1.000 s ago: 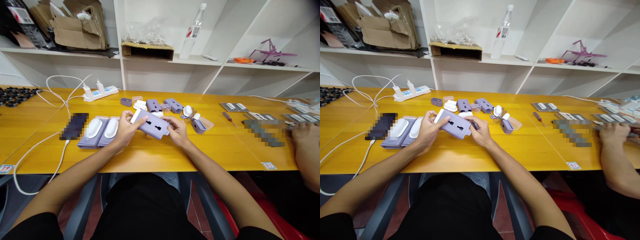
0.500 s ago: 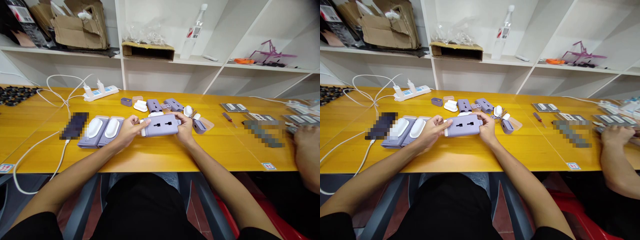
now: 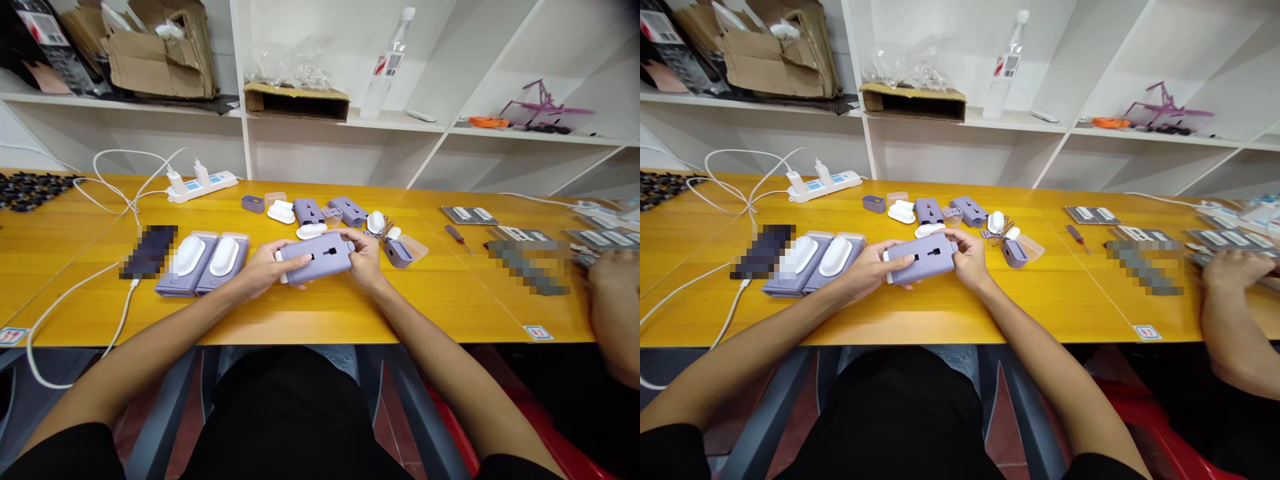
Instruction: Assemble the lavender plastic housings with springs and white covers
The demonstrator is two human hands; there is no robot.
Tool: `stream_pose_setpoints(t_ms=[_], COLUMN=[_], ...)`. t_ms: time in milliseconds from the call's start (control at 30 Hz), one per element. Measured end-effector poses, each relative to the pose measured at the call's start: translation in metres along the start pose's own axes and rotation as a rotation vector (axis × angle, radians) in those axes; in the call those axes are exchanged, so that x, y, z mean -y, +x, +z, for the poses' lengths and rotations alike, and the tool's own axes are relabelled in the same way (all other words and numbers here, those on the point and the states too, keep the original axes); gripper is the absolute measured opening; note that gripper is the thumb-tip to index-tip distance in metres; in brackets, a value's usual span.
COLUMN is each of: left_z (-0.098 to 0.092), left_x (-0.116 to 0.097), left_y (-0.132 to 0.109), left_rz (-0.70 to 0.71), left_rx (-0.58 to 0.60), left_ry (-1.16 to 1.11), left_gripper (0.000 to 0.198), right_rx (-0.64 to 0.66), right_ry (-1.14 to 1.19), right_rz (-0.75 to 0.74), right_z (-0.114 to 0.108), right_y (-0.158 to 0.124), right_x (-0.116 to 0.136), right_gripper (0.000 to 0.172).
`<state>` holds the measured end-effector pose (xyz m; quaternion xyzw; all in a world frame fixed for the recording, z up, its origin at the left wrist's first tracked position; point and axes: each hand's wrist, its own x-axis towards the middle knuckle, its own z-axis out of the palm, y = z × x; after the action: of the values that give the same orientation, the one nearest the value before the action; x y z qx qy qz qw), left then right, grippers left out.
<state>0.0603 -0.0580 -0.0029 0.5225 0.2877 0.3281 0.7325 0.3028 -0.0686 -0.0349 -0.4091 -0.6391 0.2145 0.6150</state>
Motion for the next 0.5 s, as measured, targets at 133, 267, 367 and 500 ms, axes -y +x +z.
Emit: stream_pose_setpoints(t_ms=[133,267,367,500], left_z=[0.0,-0.004,-0.008,-0.01], left_x=[-0.006,-0.017,-0.024,-0.026], left_y=[0.002,0.003,0.005,0.005], left_rz=[0.132,0.271,0.323,0.329], left_rx=[-0.118,-0.227,-0.279,-0.296], left_ry=[-0.057,-0.07,-0.064,-0.067], left_gripper=[0.067,0.067,0.066,0.065], right_rx=[-0.106,-0.02,0.189,0.454], right_ry=[-0.006,-0.234,-0.493,-0.672], right_rz=[0.012,-0.097,-0.222,-0.303], right_z=[0.001,0.0,0.0,0.005], right_y=[0.001,0.0,-0.002,-0.006], right_x=[-0.002,-0.006,-0.008,-0.006], right_gripper=[0.026,0.027,0.029,0.055])
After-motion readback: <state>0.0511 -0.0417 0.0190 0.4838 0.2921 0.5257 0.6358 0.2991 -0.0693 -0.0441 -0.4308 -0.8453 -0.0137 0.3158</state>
